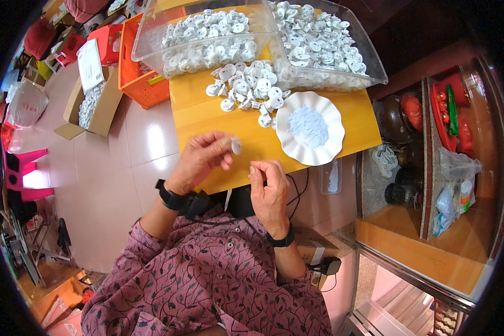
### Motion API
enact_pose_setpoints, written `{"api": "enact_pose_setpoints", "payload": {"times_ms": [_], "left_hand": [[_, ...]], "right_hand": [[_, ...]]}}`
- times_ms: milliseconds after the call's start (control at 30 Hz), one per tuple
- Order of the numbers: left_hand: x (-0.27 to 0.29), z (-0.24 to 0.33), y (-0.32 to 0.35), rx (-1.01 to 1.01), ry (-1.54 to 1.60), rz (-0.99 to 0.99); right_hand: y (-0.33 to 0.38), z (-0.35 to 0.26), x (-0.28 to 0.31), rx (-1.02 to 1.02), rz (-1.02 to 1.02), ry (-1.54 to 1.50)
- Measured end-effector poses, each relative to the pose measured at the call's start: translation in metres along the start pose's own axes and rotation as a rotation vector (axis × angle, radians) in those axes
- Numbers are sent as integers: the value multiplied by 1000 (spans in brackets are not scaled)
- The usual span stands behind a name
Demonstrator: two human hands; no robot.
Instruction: The person picks up a white plastic base and a small white pin, inserts the pin into the base, and sets the assembled unit on the table. This process is repeated multiple times to assemble the components.
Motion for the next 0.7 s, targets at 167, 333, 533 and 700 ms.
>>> {"api": "enact_pose_setpoints", "payload": {"times_ms": [167,333,533,700], "left_hand": [[4,78,-26,-284,-73,95],[6,156,-53,-527,-93,205],[27,188,-81,-590,-60,242],[23,159,-76,-626,-88,248]], "right_hand": [[4,0,10,57,34,81],[-2,5,30,187,196,295],[-21,28,45,222,237,562],[-35,43,47,196,191,928]]}}
Point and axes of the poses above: each hand's wrist, its own y-axis away from the middle knuckle, its own x-axis out of the back of the hand, z = x × y, the point moved 4 cm from there along -y, towards the middle knuckle, and after that the axes turned 1 degree about z, right-handed, at the moved point
